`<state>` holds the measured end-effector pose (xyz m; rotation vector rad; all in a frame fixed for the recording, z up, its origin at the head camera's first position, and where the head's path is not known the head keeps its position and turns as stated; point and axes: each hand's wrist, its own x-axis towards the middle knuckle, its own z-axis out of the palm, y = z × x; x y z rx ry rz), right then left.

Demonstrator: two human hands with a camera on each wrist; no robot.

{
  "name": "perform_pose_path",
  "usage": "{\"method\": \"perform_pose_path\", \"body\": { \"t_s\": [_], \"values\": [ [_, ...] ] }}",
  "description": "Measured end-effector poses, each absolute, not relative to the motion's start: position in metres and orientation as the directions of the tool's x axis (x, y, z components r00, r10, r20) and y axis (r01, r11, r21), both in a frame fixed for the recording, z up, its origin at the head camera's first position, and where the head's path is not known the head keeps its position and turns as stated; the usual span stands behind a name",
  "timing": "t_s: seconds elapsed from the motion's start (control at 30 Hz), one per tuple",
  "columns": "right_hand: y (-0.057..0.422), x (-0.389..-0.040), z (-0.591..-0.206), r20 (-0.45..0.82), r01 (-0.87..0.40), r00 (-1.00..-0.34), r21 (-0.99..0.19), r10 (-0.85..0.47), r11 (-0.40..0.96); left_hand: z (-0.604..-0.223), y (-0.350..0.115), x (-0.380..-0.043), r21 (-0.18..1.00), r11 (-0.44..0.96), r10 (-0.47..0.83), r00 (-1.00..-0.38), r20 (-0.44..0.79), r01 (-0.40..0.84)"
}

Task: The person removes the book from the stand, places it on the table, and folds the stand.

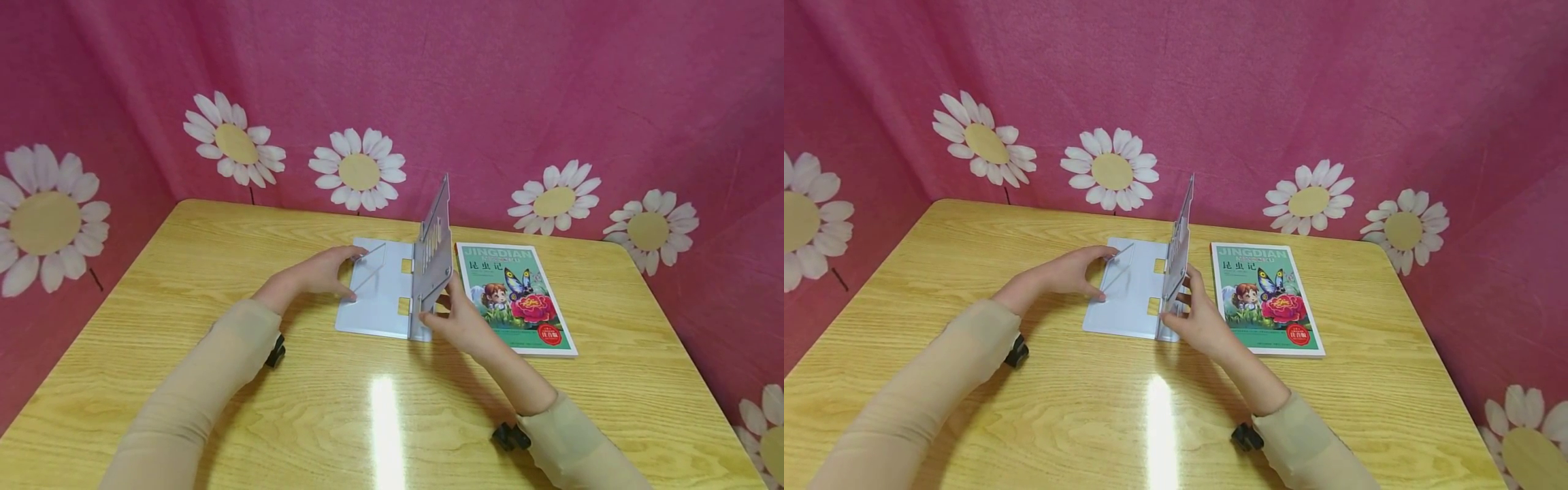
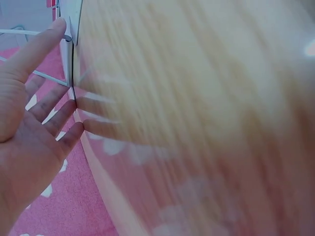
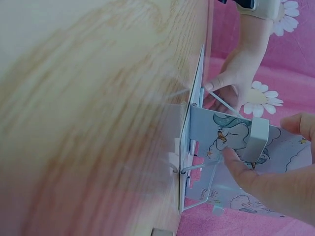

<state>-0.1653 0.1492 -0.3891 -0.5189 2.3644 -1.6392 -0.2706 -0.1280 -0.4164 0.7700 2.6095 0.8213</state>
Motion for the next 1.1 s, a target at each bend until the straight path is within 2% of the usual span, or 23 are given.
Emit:
{"method": "perform_pose_path", "body": {
  "t_s": [0.63, 1.1],
  "values": [
    [0.149, -0.166, -0.39, 0.036, -0.173, -0.908, -0.94, -0.418, 0.294, -0.41, -0.122, -0.274, 0.506, 0.739, 0.581, -0.801, -0.144, 0.445],
    [0.148, -0.163, -0.387, 0.021, -0.155, -0.906, -0.946, -0.422, 0.286, -0.401, -0.115, -0.272, 0.428, 0.795, 0.553, -0.803, -0.221, 0.43]
  ]
}}
